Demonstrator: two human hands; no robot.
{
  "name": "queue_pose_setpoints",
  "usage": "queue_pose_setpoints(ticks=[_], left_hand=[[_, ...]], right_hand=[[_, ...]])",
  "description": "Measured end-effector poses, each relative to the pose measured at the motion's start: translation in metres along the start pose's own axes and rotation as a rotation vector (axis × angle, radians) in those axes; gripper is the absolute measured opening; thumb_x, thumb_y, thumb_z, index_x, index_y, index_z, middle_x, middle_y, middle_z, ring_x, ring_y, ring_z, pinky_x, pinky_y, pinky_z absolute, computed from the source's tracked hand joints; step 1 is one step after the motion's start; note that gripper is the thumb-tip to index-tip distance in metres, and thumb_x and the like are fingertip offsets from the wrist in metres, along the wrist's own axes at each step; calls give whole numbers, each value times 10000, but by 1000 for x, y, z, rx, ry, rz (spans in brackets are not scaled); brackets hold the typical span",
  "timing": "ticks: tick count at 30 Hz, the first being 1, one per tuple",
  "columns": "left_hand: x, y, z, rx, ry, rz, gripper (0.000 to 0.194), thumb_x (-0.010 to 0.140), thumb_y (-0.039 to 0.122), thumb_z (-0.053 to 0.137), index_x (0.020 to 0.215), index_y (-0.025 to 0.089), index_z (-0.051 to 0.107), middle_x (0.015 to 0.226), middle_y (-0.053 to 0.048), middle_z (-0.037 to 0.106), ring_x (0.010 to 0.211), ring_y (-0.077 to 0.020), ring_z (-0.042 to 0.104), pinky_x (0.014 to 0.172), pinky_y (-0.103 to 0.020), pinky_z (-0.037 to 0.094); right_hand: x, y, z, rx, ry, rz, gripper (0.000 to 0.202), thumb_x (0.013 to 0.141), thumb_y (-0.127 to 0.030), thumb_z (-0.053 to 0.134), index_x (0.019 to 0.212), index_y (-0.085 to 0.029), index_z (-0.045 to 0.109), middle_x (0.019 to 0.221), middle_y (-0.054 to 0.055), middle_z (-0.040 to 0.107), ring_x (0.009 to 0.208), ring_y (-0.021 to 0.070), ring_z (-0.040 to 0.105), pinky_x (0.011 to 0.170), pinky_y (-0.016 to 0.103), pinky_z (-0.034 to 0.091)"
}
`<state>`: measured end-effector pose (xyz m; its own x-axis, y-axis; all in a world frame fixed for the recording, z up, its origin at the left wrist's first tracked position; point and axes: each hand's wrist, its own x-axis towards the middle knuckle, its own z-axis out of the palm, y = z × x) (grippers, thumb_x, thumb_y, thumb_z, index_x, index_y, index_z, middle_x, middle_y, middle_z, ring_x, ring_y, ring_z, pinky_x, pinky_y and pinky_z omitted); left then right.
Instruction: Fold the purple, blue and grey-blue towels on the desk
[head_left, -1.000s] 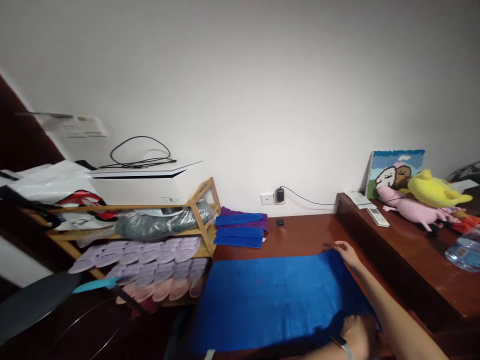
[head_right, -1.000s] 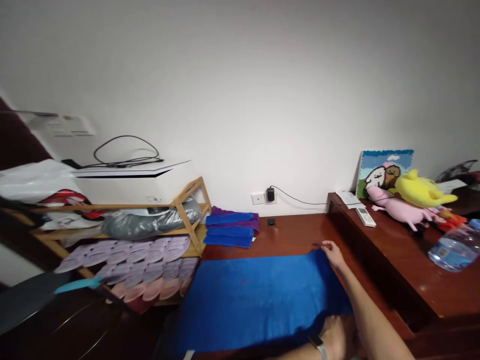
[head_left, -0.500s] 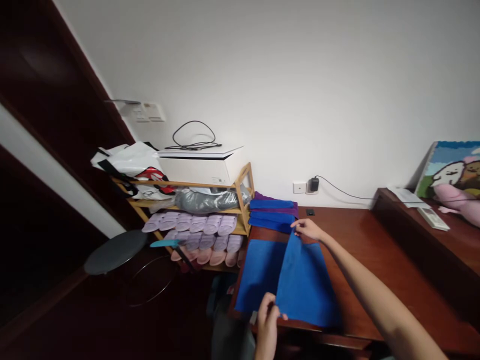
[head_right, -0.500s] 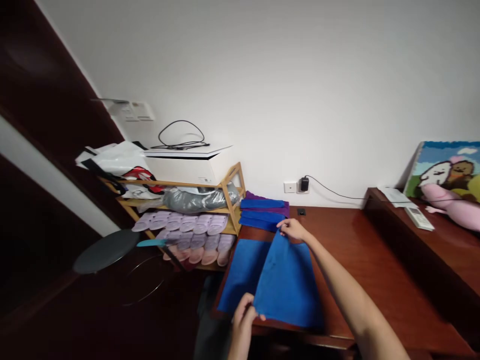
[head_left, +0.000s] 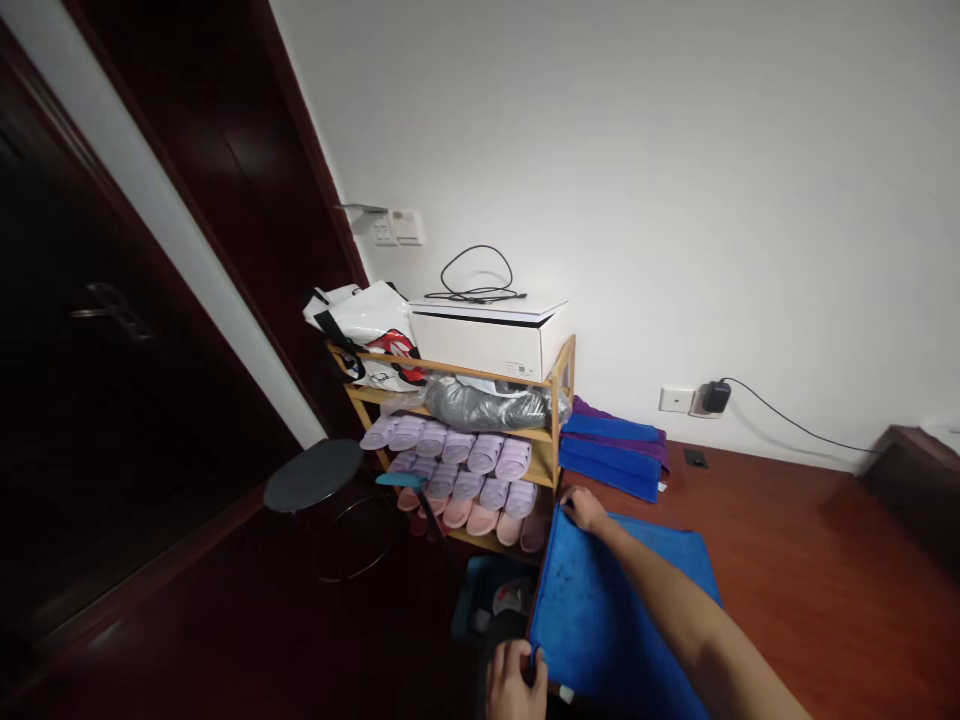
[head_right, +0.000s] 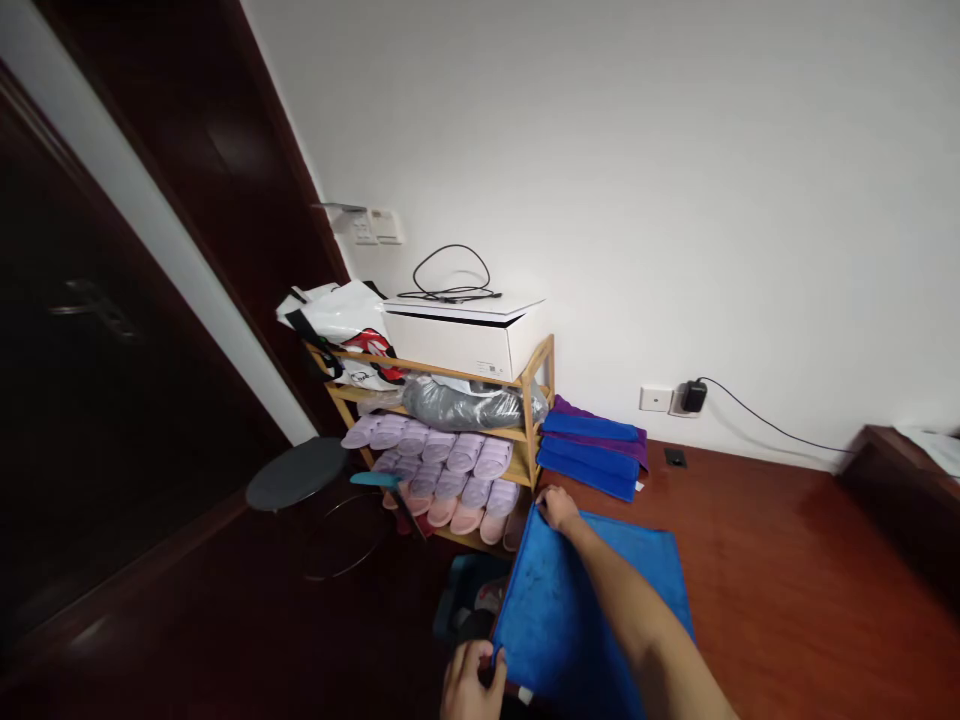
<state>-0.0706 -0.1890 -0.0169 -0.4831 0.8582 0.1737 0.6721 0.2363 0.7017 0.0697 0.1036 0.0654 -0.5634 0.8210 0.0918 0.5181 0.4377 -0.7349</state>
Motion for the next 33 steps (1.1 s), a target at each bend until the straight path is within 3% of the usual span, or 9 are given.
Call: queue_pose_setpoints(ticks=[4,9,13,18,21,23,28,33], left_hand=[[0,-10,3,-54,-14,-9,186,865,438,584,746,337,686,873,-69,766,876,-294,742,823,-398,597],[7,-9,-3,-98,9,-36,195,832,441,582,738,315,697,1035,-65,822,963,-305,780,819,-385,620],[12,-1,-13,-171,-12,-101,178,815,431,578,756,315,699,937,-30,836,873,-280,799,743,-338,618],[27,20,-37,-373,38,-141,447,756,700,635,780,267,745,884,-76,829,905,-316,796,801,-382,629],[40,51,-61,-496,87,-99,606,683,835,662,751,238,743,856,-102,818,894,-327,789,823,-413,636],[48,80,-82,-532,94,-40,623,673,840,690,760,226,746,841,-102,813,875,-320,785,822,-418,638],[66,164,-144,-501,112,152,528,706,744,752,772,220,752,837,-87,812,847,-291,782,804,-396,644],[74,242,-202,-477,80,318,402,692,627,826,749,239,741,820,-48,803,768,-243,770,675,-315,643]], right_hand=[[6,10,2,-13,-9,114,79,781,-132,679,769,-207,701,918,54,786,961,248,708,951,364,511],[5,3,-14,68,-1,99,41,776,-212,714,801,-204,745,942,67,809,926,248,731,901,359,558],[-7,-8,-49,148,9,29,155,769,-304,724,860,-200,794,967,70,822,929,254,741,874,362,577],[-44,-29,-111,209,44,-48,311,786,-449,732,940,-196,828,995,81,827,912,260,743,852,370,584],[-78,-51,-155,233,107,-101,359,802,-506,742,957,-195,830,1023,91,824,965,267,741,900,388,578],[-105,-66,-187,244,161,-133,366,813,-527,749,952,-197,826,1029,94,821,976,266,739,913,399,577],[-177,-96,-260,309,288,-129,408,837,-577,743,995,-206,805,962,79,804,853,232,727,789,383,604],[-238,-113,-307,341,447,-145,394,821,-585,781,985,-227,803,1024,80,795,948,244,721,870,403,600]])
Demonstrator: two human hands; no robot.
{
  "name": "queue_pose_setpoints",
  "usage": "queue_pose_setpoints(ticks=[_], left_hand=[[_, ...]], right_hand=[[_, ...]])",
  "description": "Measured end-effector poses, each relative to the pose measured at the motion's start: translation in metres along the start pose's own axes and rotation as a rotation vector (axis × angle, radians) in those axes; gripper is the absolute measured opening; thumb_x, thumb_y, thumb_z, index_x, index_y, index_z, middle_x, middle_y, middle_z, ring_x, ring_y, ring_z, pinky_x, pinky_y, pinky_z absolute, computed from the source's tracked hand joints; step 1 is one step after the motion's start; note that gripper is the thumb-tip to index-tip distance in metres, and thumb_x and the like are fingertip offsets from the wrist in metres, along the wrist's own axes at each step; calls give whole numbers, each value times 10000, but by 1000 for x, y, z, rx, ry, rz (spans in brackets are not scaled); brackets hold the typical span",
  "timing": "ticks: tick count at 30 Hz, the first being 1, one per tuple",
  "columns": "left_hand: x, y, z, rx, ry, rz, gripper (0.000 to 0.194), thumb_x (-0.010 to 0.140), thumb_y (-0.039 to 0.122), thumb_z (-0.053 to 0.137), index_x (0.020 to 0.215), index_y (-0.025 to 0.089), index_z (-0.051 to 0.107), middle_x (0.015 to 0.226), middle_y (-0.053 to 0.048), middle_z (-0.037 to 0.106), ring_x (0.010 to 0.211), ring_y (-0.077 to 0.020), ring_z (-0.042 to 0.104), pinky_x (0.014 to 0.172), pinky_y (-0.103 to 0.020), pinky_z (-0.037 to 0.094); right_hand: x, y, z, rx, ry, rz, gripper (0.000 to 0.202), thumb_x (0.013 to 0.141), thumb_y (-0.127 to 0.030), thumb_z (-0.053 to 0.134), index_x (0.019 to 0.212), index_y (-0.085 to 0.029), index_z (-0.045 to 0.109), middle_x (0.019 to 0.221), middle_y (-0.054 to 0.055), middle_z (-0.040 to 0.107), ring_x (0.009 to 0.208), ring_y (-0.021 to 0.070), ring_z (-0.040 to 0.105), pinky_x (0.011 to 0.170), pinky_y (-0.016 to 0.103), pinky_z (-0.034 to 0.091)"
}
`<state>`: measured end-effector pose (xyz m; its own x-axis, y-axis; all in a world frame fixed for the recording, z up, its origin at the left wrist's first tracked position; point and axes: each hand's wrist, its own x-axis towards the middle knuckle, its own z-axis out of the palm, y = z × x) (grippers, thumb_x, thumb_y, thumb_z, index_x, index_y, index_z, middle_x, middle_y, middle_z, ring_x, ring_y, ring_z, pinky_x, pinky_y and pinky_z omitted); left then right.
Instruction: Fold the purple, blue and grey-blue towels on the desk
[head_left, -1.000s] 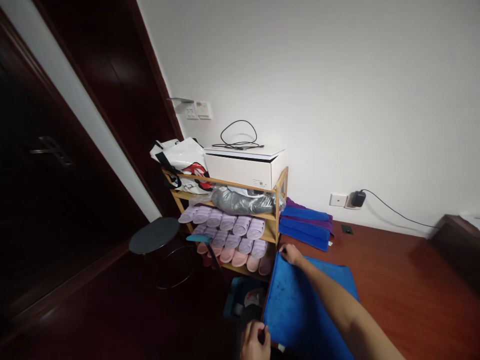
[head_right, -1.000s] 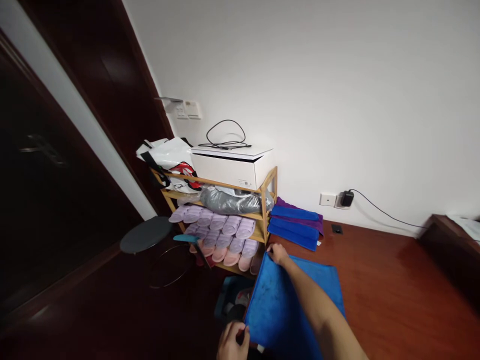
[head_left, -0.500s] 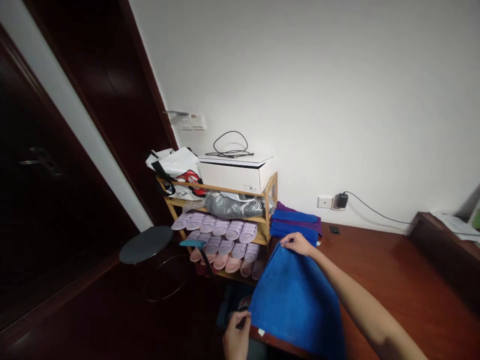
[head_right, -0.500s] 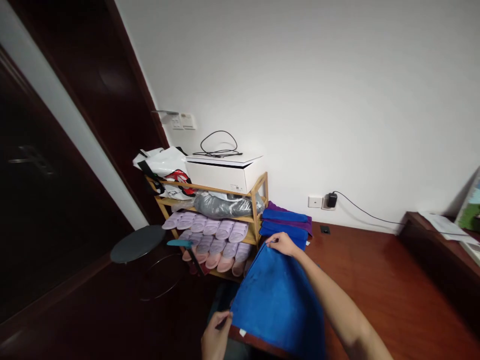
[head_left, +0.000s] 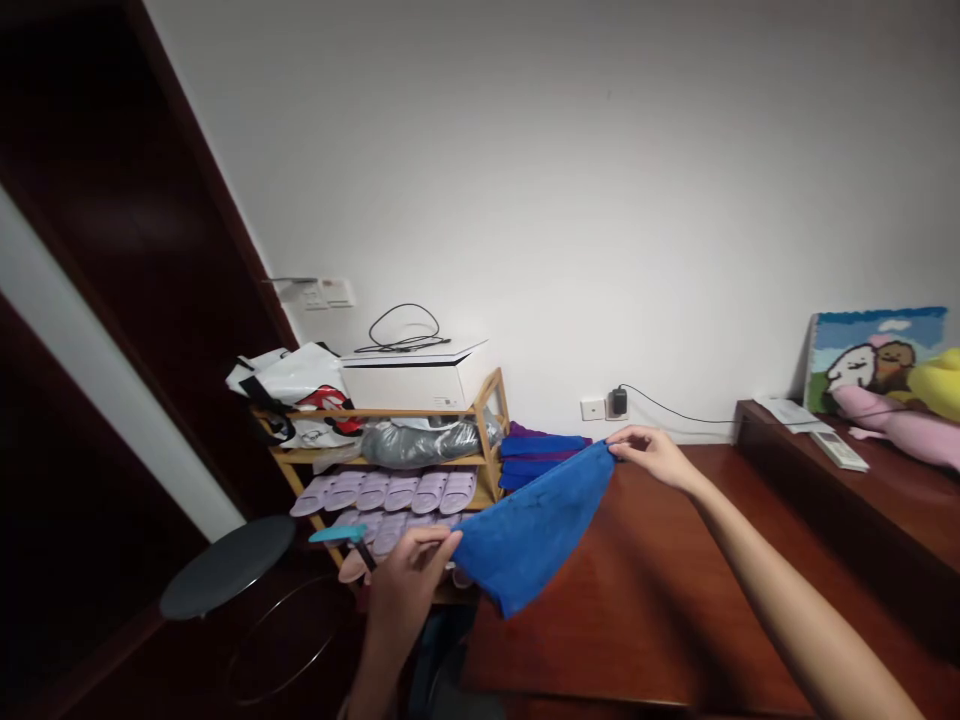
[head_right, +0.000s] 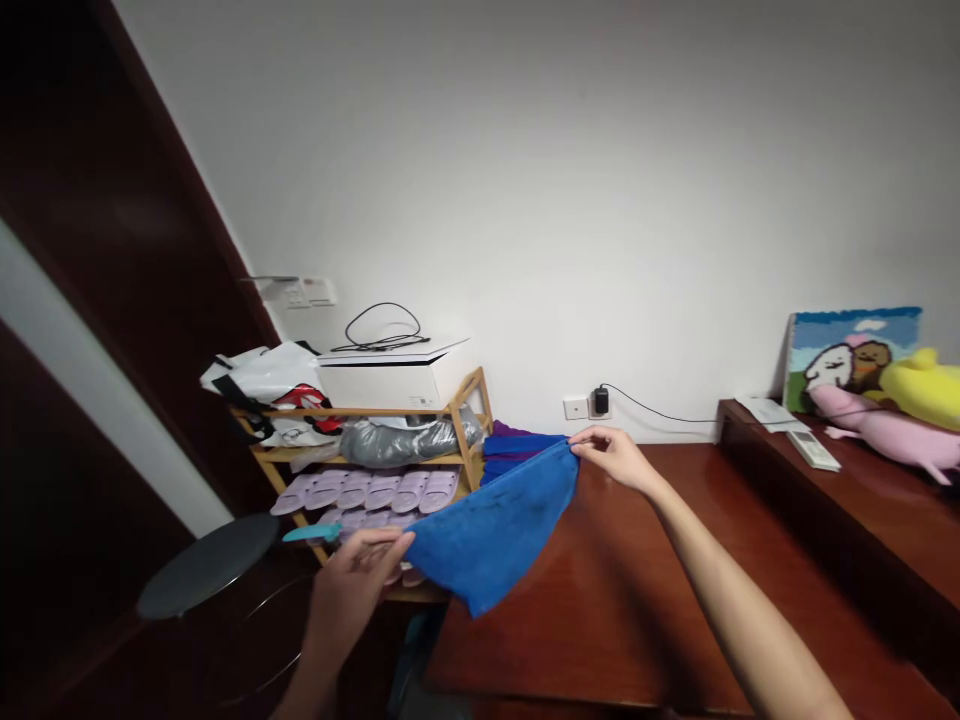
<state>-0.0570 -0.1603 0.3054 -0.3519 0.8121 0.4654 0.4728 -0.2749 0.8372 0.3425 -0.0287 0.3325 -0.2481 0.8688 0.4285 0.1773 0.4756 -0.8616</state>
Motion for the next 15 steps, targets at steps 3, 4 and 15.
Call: queue_pose_setpoints(ticks=[3,4,15], left_hand=[[14,40,-2,-92,-59,70,424,647,611,868,721,226,705,805,-46,785,767,-234,770,671,-287,641],[17,50,-2,-121,-79,90,442,628,615,881,711,223,694,789,-44,778,762,-232,769,680,-287,643],[7,69,18,-139,-493,-50,466,596,593,918,826,218,763,774,-45,803,752,-248,778,646,-294,646]], right_hand=[[-19,-18,-22,10,69,0,410,812,-594,795,989,-225,803,1017,82,796,942,246,726,875,408,599],[-26,-23,-27,11,91,3,421,804,-597,803,993,-220,804,1016,84,798,935,245,728,875,408,599],[-93,-67,-74,-174,176,119,504,780,-657,789,1044,-232,846,1128,103,816,1100,339,746,1017,490,590]])
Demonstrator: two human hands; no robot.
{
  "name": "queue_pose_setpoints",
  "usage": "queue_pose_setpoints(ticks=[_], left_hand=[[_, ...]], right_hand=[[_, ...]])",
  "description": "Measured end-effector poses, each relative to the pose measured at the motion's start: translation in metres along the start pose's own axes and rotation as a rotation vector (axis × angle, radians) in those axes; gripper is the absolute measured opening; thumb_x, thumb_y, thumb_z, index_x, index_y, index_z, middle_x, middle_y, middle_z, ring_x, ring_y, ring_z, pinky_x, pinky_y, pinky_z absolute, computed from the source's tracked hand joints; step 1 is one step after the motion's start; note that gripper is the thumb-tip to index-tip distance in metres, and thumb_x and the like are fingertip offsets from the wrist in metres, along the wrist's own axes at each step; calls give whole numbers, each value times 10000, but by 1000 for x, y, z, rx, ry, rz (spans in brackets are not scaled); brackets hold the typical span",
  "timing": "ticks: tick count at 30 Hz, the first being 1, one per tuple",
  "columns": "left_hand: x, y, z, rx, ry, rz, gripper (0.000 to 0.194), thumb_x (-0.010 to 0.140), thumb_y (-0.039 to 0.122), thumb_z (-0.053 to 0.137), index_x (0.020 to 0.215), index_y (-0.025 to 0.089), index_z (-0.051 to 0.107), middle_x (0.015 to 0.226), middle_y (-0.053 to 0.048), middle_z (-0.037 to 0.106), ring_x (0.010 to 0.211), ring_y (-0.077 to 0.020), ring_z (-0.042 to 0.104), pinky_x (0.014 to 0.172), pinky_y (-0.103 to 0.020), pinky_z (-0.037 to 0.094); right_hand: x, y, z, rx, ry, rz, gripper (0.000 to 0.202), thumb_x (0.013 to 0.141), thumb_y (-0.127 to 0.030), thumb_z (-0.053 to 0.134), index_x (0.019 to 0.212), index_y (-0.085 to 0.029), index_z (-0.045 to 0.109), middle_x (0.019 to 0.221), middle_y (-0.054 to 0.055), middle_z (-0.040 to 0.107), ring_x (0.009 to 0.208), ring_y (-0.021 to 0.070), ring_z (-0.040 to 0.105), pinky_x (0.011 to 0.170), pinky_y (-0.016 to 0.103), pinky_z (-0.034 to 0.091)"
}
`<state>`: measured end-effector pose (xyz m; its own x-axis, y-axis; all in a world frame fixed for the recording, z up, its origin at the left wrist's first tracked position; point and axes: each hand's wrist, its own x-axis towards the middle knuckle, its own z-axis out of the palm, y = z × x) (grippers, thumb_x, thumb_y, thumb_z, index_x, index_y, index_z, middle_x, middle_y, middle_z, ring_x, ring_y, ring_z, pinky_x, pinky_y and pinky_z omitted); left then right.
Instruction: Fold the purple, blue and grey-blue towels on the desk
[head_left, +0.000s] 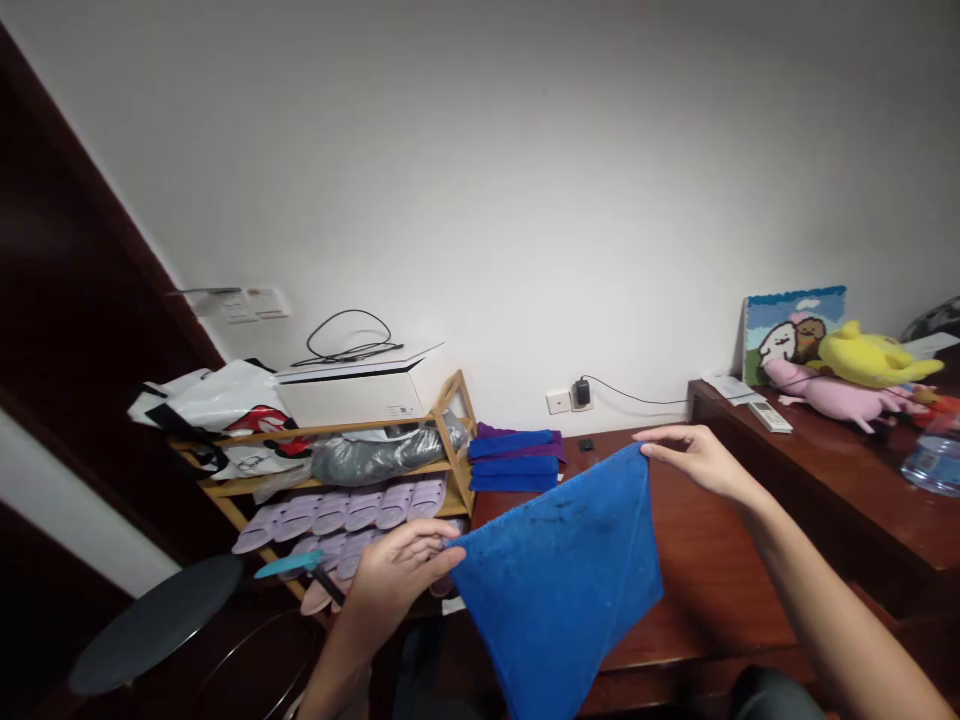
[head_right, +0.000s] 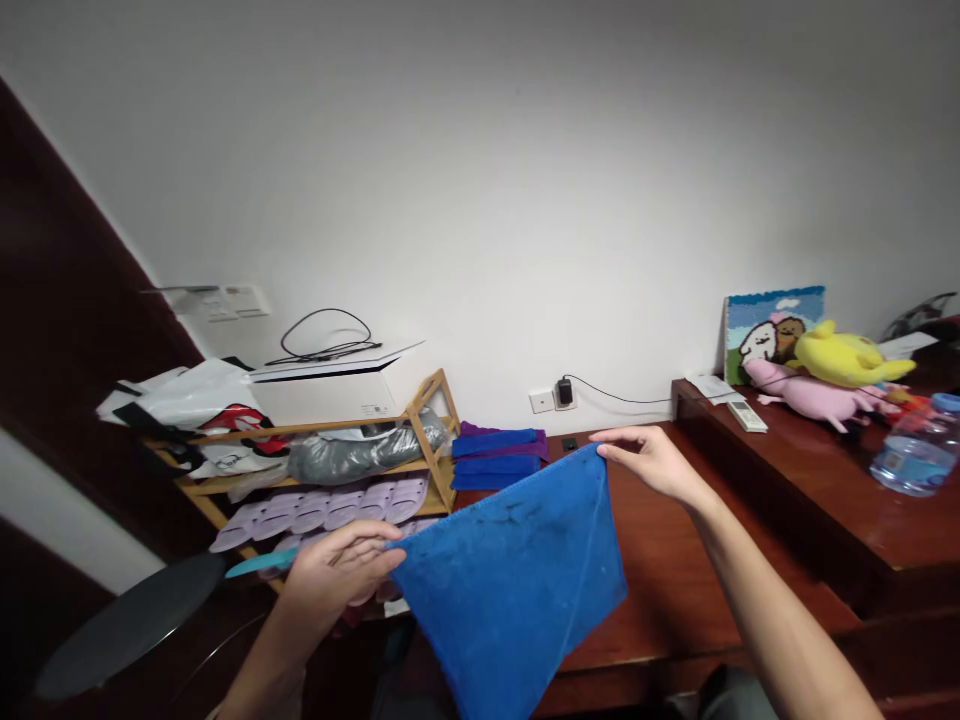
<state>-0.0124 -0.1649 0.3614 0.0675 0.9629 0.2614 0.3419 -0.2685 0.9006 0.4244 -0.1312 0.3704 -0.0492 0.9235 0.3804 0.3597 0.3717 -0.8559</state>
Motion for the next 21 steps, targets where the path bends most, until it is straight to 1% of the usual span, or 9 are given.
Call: queue_pose_setpoints(ticks=[4,7,9,11,14,16,18,19,21], left_hand=[[1,-2,16,60,-248,-22,347,673,490,886,914,246,833,952,-55,841,896,-260,788,778,-307,647],[3,0,29,175,-396,17,207,773,423,812,891,257,847,954,-46,836,897,-236,772,795,-283,614],[3,2,38,237,-426,53,155,811,398,772,827,256,833,876,-36,817,834,-211,750,766,-268,588],[3,3,45,246,-421,93,152,821,392,759,784,252,804,855,-36,798,819,-204,732,767,-273,575],[2,1,56,135,-405,125,161,813,403,763,784,244,761,1055,-70,807,990,-233,737,887,-313,576],[1,-2,63,80,-444,61,176,810,414,763,810,238,749,1066,-72,817,1005,-241,749,891,-326,584],[2,-5,69,97,-481,-32,198,795,422,775,820,228,748,916,-52,825,885,-230,767,801,-311,592],[3,-6,72,110,-477,-61,210,779,424,787,811,221,747,843,-42,818,826,-225,768,760,-303,590],[5,-9,76,92,-423,-73,232,744,424,812,779,208,738,799,-45,814,775,-225,769,723,-302,589]], right_hand=[[-25,3,-22,-94,-2,33,536,784,-687,773,1033,-219,847,1088,106,824,1053,333,760,997,468,604],[-46,7,-37,-155,10,61,542,782,-711,764,989,-217,850,1058,103,828,1020,325,768,964,440,620],[-59,6,-46,-185,30,72,536,780,-720,759,960,-224,849,1037,96,831,997,318,773,944,422,629],[-70,3,-53,-214,63,74,528,777,-728,757,940,-234,847,1022,89,832,979,313,777,932,408,634],[-80,-4,-60,-244,127,76,538,774,-746,746,934,-241,847,1012,88,833,973,317,780,920,399,639],[-83,-7,-64,-260,157,78,549,776,-752,739,943,-240,849,1016,92,833,981,323,781,924,400,640],[-85,-6,-66,-273,166,84,547,779,-745,740,959,-240,852,1026,94,833,992,329,781,929,405,640],[-86,-5,-67,-277,165,91,544,780,-738,743,967,-240,853,1031,95,833,999,333,780,933,410,640],[-88,-2,-68,-281,159,106,535,781,-726,750,981,-240,855,1046,96,831,1012,341,779,949,424,638]])
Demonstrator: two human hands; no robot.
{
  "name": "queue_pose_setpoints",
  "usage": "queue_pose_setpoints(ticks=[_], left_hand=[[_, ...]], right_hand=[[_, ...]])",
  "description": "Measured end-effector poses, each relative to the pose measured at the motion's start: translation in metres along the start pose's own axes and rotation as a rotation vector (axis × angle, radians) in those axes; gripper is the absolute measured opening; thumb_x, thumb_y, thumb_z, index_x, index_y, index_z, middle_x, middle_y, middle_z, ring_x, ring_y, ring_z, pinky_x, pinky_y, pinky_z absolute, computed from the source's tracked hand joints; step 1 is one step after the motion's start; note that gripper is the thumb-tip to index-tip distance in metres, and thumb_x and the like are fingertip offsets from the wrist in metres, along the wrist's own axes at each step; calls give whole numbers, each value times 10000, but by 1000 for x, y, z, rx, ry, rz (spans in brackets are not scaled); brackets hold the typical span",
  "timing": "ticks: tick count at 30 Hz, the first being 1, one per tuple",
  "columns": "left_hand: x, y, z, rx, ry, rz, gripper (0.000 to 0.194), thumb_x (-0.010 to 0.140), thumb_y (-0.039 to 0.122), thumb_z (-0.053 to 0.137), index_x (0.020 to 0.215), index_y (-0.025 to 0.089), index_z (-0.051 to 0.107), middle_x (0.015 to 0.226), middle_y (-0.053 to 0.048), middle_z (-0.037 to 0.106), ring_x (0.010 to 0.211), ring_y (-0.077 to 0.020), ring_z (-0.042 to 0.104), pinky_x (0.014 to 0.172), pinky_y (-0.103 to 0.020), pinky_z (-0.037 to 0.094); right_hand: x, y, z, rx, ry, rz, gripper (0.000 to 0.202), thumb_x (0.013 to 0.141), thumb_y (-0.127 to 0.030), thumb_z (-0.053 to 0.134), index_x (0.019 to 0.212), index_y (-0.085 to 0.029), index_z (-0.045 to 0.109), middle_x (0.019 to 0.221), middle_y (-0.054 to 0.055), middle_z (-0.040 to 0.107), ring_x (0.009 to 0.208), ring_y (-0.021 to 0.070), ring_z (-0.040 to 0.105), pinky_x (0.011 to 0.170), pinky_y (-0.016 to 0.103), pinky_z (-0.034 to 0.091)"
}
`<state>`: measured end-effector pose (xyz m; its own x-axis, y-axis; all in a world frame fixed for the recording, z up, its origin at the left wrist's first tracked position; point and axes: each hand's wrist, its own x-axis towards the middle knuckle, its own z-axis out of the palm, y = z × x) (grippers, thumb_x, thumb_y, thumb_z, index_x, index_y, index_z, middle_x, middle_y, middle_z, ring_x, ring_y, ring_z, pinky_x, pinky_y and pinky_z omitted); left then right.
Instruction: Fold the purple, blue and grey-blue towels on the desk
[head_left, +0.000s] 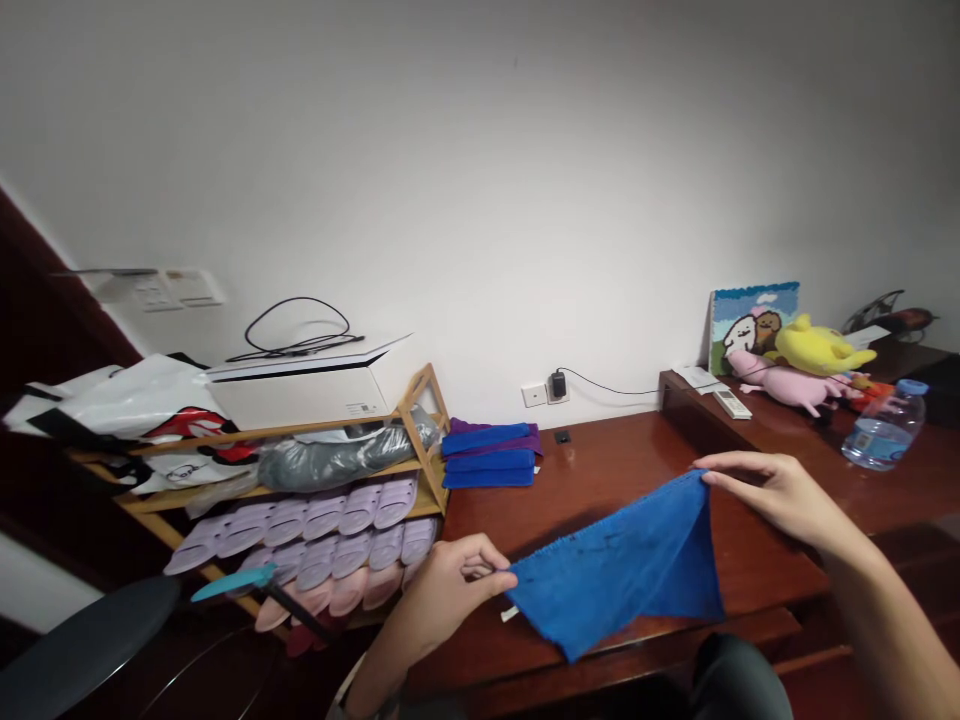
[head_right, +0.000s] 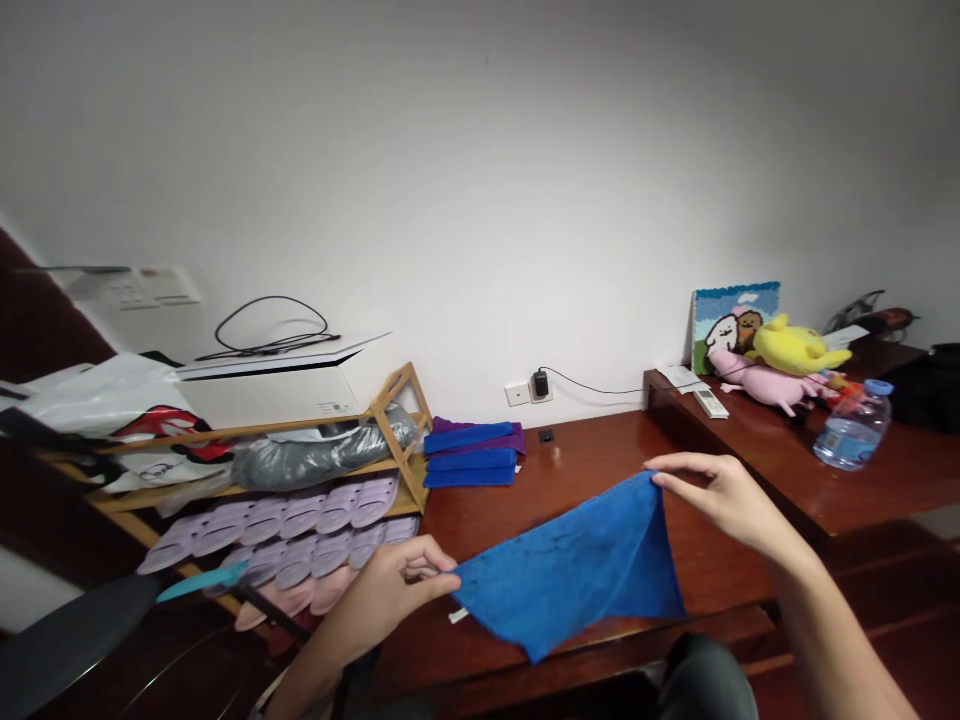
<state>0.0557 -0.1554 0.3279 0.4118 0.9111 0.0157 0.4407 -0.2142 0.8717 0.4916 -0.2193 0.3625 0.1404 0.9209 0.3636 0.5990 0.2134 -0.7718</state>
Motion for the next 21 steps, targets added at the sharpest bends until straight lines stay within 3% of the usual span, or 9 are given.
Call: queue_pose_setpoints(ticks=[6,12,15,18,21], left_hand=[[-2,2,2,-91,137,75,249,685,418,865,716,210,732,793,-70,822,718,-235,775,670,-312,615],[-15,24,10,-85,152,111,236,708,463,840,739,237,778,691,-34,794,659,-220,764,633,-285,628],[-13,26,11,-132,157,108,264,710,483,841,770,233,780,721,-39,803,685,-224,768,669,-295,639],[-1,14,10,-205,169,91,337,745,522,822,870,215,765,740,-44,802,674,-217,758,668,-303,631],[16,-22,13,-272,217,71,462,788,585,780,1034,198,724,710,-25,776,651,-209,741,652,-312,616]], right_hand=[[-11,13,-6,6,26,33,476,742,-706,790,962,-289,862,1039,90,830,999,367,783,931,449,654],[-28,24,-19,-43,87,65,455,738,-693,800,971,-307,862,1040,82,830,980,377,787,888,459,672],[-22,22,-20,-33,121,54,443,752,-670,803,993,-303,858,1048,74,830,997,367,783,922,459,658],[14,22,1,10,150,-2,422,804,-620,781,1043,-279,843,1100,75,824,1056,345,766,1008,459,612],[78,33,63,79,125,-75,397,863,-534,723,1099,-229,815,1159,93,810,1094,313,754,1043,461,580]])
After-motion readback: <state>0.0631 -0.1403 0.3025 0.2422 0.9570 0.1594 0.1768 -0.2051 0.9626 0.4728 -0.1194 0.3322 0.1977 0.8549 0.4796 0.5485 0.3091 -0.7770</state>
